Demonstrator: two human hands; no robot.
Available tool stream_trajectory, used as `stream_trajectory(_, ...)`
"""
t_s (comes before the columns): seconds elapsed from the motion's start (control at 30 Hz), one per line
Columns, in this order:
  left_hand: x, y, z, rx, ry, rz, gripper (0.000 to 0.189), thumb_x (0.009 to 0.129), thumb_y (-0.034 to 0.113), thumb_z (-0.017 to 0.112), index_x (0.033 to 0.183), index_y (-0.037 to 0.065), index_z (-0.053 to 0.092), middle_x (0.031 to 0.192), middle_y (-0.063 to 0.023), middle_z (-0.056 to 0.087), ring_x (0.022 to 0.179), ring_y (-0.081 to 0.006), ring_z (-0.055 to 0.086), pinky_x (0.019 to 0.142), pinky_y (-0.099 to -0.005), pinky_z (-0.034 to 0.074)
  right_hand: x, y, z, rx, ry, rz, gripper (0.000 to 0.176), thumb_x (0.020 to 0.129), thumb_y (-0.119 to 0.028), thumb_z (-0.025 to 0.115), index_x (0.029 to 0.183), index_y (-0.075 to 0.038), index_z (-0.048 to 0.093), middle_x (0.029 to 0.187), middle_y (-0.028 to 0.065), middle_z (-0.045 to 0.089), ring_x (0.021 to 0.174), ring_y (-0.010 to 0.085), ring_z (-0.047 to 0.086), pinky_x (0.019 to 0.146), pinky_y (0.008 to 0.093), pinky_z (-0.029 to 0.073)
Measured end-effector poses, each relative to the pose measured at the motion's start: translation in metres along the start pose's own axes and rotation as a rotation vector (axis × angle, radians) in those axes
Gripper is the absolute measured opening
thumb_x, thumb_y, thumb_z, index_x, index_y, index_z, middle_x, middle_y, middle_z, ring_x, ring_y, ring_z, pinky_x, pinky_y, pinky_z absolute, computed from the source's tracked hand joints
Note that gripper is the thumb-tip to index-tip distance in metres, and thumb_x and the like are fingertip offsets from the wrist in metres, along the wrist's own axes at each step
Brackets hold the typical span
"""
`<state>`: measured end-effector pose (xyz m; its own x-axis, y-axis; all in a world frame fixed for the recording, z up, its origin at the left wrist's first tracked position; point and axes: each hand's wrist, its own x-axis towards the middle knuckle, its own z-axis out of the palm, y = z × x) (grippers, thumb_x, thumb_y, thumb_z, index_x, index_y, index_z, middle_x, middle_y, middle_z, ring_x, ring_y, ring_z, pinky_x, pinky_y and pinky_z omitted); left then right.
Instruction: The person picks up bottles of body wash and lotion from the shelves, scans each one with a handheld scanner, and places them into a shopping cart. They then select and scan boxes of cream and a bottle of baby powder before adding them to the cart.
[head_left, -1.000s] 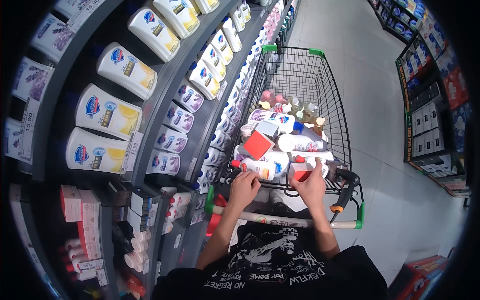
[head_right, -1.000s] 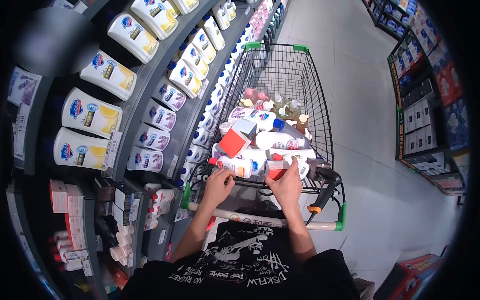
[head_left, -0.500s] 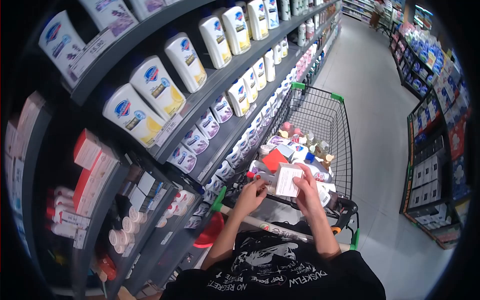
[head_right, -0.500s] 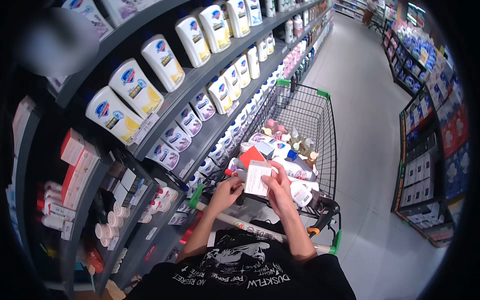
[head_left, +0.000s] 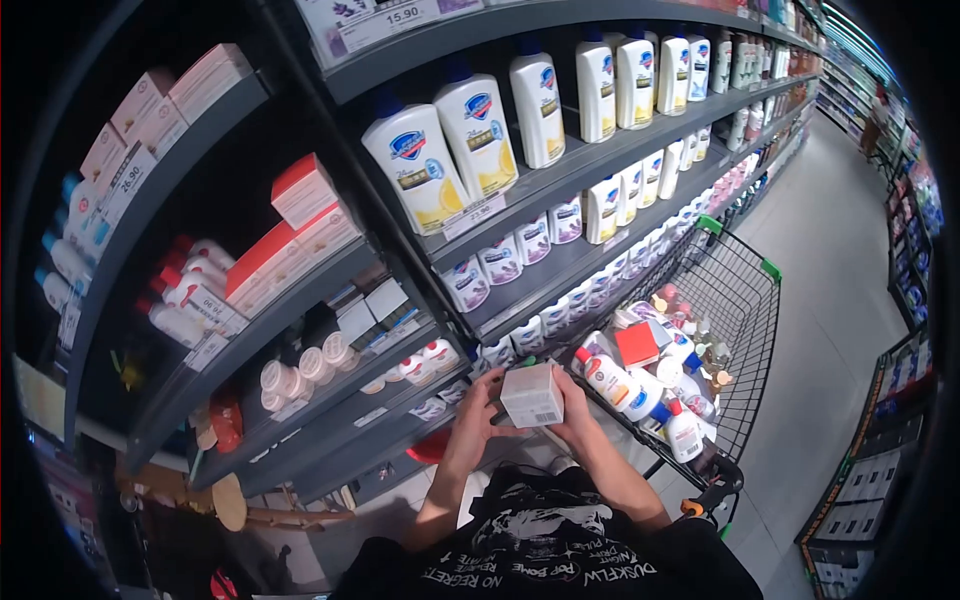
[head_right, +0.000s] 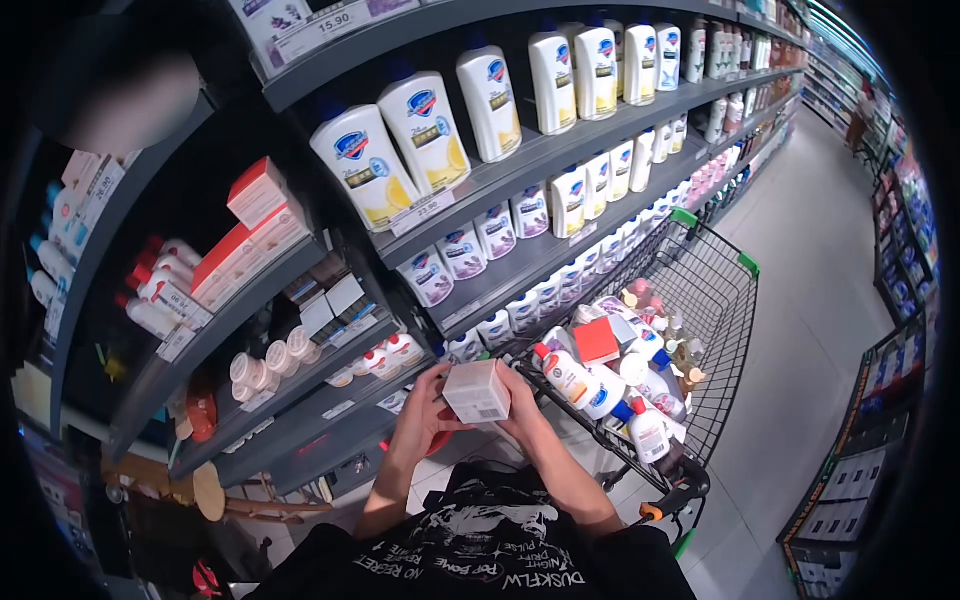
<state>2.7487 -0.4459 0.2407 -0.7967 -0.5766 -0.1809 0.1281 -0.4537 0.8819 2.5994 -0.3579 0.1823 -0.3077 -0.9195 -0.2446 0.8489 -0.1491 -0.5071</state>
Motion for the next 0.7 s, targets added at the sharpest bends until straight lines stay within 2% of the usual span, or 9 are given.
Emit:
stream_trajectory(0.17, -0.017, -0.009, 0.008, 0.01, -0.001, -0.097, 0.041, 0.103, 0.027, 0.035, 0.138, 0.006, 0.033, 0.131, -0.0114, 0.045, 0.119, -0.0233, 0.051, 0.086, -0.0424, 0.054, -0.005, -0.005, -0.005, -0.286, -0.321, -0.143, 0.044, 0.087, -0.035, 0.064, 0.105, 0.005, 0.065, 0.118, 0.0177, 0.06, 0.104, 0.0246, 0.061, 0.09, 0.035, 0.048)
stream_trajectory(0.23, -0.016, -0.007, 0.01, 0.022, 0.007, -0.11, 0.041, 0.103, 0.026, 0.036, 0.138, 0.006, 0.033, 0.131, -0.0113, 0.044, 0.119, -0.0225, 0.05, 0.088, -0.0398, 0.053, -0.005, -0.002, 0.0, -0.335, -0.366, -0.204, 0.043, 0.09, -0.034, 0.062, 0.104, 0.006, 0.065, 0.114, 0.0162, 0.062, 0.102, 0.0222, 0.061, 0.089, 0.0337, 0.048)
stream_trajectory(0.33, -0.014, -0.012, 0.011, 0.209, -0.169, 0.095, 0.061, 0.087, 0.013, 0.065, 0.138, 0.005, 0.032, 0.135, -0.0099, 0.043, 0.124, -0.0209, 0.045, 0.104, -0.0318, 0.037, -0.004, 0.004, -0.001, -0.448, -0.382, -0.341, 0.044, 0.095, -0.035, 0.053, 0.1, 0.007, 0.065, 0.109, 0.0159, 0.063, 0.1, 0.0215, 0.061, 0.089, 0.034, 0.047)
stream_trajectory(0.37, -0.011, -0.018, 0.017, 0.304, -0.112, 0.138, 0.085, 0.069, 0.006, 0.081, 0.138, 0.005, 0.032, 0.136, -0.0108, 0.041, 0.125, -0.0207, 0.044, 0.105, -0.0339, 0.036, -0.002, 0.004, -0.005, -0.333, -0.346, -0.339, 0.046, 0.096, -0.037, 0.05, 0.097, 0.007, 0.065, 0.109, 0.0162, 0.063, 0.099, 0.022, 0.06, 0.09, 0.0342, 0.047)
stream_trajectory(0.4, -0.009, -0.019, 0.023, 0.306, -0.111, 0.13, 0.085, 0.069, 0.006, 0.081, 0.138, 0.005, 0.032, 0.136, -0.0108, 0.041, 0.125, -0.0207, 0.044, 0.105, -0.0339, 0.036, -0.004, 0.002, -0.005, -0.219, -0.308, -0.335, 0.048, 0.097, -0.039, 0.048, 0.094, 0.006, 0.065, 0.109, 0.0165, 0.063, 0.099, 0.0225, 0.06, 0.09, 0.0345, 0.046)
stream_trajectory(0.47, -0.006, -0.02, 0.039, 0.589, -0.18, 0.426, 0.095, 0.062, 0.008, 0.086, 0.139, 0.006, 0.03, 0.136, -0.0121, 0.04, 0.125, -0.0213, 0.043, 0.105, -0.0361, 0.035, -0.01, -0.008, -0.009, -0.173, -0.198, -0.191, 0.046, 0.097, -0.039, 0.044, 0.093, 0.004, 0.062, 0.11, 0.0167, 0.061, 0.1, 0.0236, 0.06, 0.091, 0.0343, 0.046)
stream_trajectory(0.53, -0.012, -0.022, 0.049, 0.631, -0.149, 0.339, 0.094, 0.06, 0.012, 0.087, 0.135, 0.006, 0.032, 0.136, -0.0147, 0.039, 0.127, -0.0254, 0.041, 0.105, -0.0391, 0.035, -0.01, -0.012, -0.006, -0.086, -0.217, -0.297, 0.04, 0.096, -0.036, 0.046, 0.097, 0.001, 0.059, 0.112, 0.0165, 0.059, 0.1, 0.0238, 0.06, 0.092, 0.0336, 0.045)
stream_trajectory(0.63, -0.014, -0.027, 0.052, 0.977, 0.019, 0.649, 0.086, 0.054, 0.015, 0.089, 0.124, 0.006, 0.039, 0.135, -0.0185, 0.035, 0.126, -0.0349, 0.04, 0.1, -0.0422, 0.04, -0.01, -0.015, -0.007, -0.007, -0.218, -0.286, 0.036, 0.094, -0.034, 0.048, 0.102, 0.0, 0.056, 0.113, 0.0169, 0.059, 0.103, 0.024, 0.059, 0.093, 0.0346, 0.045)
stream_trajectory(0.7, -0.015, -0.038, 0.045, 0.973, 0.052, 0.622, 0.084, 0.055, 0.014, 0.088, 0.123, 0.006, 0.04, 0.134, -0.0179, 0.036, 0.124, -0.0343, 0.041, 0.098, -0.0418, 0.042, -0.007, -0.013, -0.008, 0.03, -0.217, -0.287, 0.035, 0.093, -0.032, 0.051, 0.108, -0.001, 0.054, 0.111, 0.0171, 0.059, 0.105, 0.024, 0.058, 0.096, 0.0358, 0.044)
